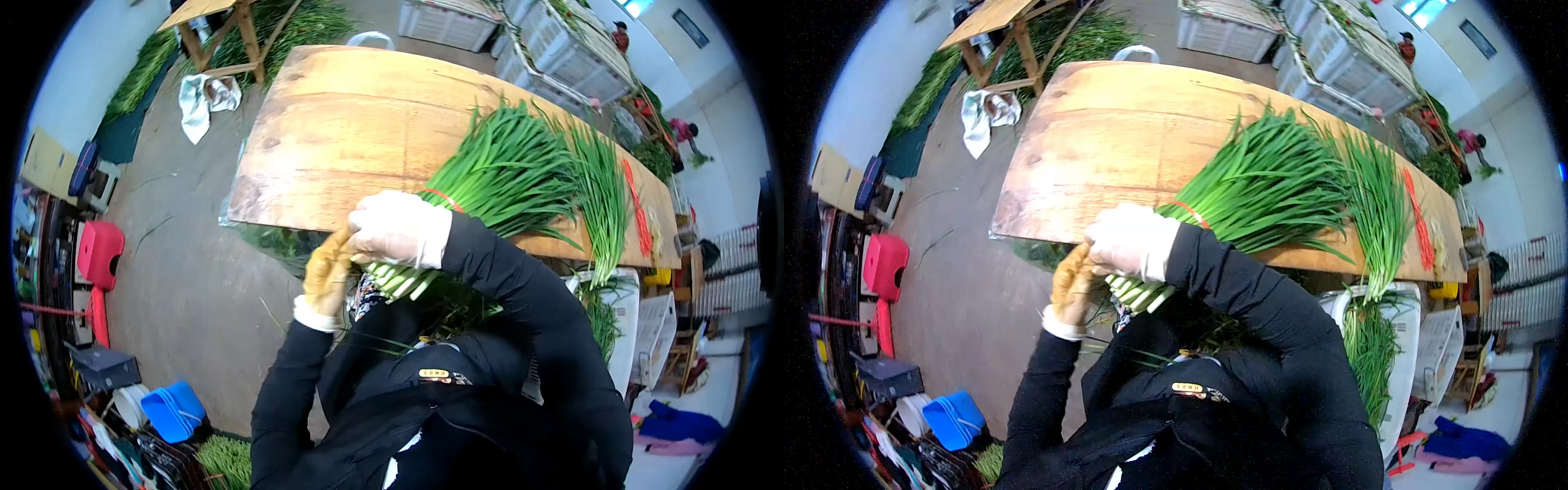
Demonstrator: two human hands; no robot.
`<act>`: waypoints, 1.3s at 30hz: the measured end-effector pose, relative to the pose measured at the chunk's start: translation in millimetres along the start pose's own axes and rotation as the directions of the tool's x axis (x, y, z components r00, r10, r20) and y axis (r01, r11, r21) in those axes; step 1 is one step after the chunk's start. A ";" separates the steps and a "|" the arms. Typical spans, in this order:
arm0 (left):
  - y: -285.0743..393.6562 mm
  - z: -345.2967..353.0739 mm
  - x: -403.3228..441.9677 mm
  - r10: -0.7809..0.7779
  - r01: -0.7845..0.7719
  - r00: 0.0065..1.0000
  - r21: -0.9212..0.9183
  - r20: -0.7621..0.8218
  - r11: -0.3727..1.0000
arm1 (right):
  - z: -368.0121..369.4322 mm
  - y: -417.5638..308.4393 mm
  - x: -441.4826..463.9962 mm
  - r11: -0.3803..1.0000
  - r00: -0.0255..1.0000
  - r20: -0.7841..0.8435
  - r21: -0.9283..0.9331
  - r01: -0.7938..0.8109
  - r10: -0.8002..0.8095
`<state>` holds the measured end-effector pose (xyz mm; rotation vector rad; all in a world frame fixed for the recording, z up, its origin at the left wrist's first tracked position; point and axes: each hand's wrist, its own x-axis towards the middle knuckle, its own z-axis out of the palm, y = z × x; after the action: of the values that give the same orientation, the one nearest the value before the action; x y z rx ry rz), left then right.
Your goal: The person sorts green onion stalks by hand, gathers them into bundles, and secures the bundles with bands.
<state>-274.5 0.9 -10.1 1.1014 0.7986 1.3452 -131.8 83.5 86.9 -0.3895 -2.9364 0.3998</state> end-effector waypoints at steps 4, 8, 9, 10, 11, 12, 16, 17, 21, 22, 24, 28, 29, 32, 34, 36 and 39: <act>69.0 6.0 7.8 0.187 -0.175 0.982 0.451 0.019 0.875 | -38.2 14.2 -39.4 0.974 0.977 -0.196 0.222 -0.044 0.089; 117.0 73.6 -11.6 0.155 -0.440 0.893 0.893 0.423 0.096 | -72.2 27.7 -125.2 0.968 0.935 -0.252 0.060 -0.244 0.251; 107.9 94.7 -20.4 0.049 -0.473 0.880 0.881 0.472 0.011 | -69.7 19.7 -139.4 0.932 0.916 -0.184 0.017 -0.361 0.358; 94.7 104.0 -19.5 -0.001 -0.491 0.871 0.869 0.492 -0.060 | -61.4 18.9 -150.0 0.931 0.915 -0.200 -0.024 -0.363 0.351; 80.3 107.6 -16.9 -0.054 -0.510 0.860 0.851 0.507 -0.128 | -52.7 18.1 -157.5 0.928 0.913 -0.215 -0.064 -0.368 0.347; 68.2 102.7 -7.4 -0.026 -0.453 0.890 0.874 0.456 -0.177 | -48.1 11.9 -161.0 0.870 0.877 -0.176 -0.141 -0.473 0.448; 64.9 63.0 44.9 -0.047 -0.388 0.921 0.921 0.386 -0.023 | -25.8 23.0 -168.9 0.750 0.806 -0.282 -0.301 -0.589 0.520; 67.1 50.9 57.6 -0.113 -0.367 0.920 0.926 0.375 0.088 | -26.2 34.1 -165.5 0.766 0.816 -0.307 -0.296 -0.571 0.490; 54.5 3.6 114.1 -0.174 0.004 0.880 0.360 0.442 0.933 | -41.0 87.7 -138.3 0.829 0.890 -0.281 -0.342 -0.443 0.360; 54.6 -4.9 126.9 -0.240 0.045 0.880 0.431 0.410 0.901 | -42.1 103.4 -132.1 0.846 0.884 -0.279 -0.287 -0.449 0.375; 44.6 -32.6 157.1 -0.329 0.076 0.885 0.595 0.329 0.800 | -45.1 136.6 -114.5 0.853 0.888 -0.240 -0.265 -0.449 0.393; 62.4 -38.6 178.7 -0.055 -0.175 0.980 0.965 0.189 0.193 | -68.3 132.6 -76.5 0.701 0.789 -0.382 -0.372 -0.608 0.481; 57.7 -48.9 185.9 0.079 -0.261 0.965 0.955 0.252 0.141 | -68.1 132.9 -75.2 0.716 0.785 -0.543 -0.416 -0.560 0.299; 81.7 -34.0 180.6 0.308 -0.339 0.897 0.941 0.319 0.015 | -65.8 105.4 -77.5 0.907 0.791 -0.586 -0.214 -0.362 0.177; 102.1 -7.7 153.7 0.258 -0.386 0.892 0.922 0.370 0.012 | -54.8 82.5 -78.9 0.972 0.850 -0.526 -0.185 -0.142 0.024; 106.0 16.7 134.4 0.110 -0.430 0.897 0.903 0.429 -0.010 | -29.8 72.9 -75.7 0.975 0.907 -0.417 -0.173 -0.140 0.056; 83.3 44.5 125.5 -0.059 -0.365 0.931 0.910 0.361 -0.195 | 2.2 82.1 -61.5 0.980 0.786 -0.613 -0.192 -0.051 -0.079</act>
<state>-248.0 109.0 100.7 2.7251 1.6331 0.3241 -54.2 142.5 54.7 -0.4237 -2.3239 -0.0391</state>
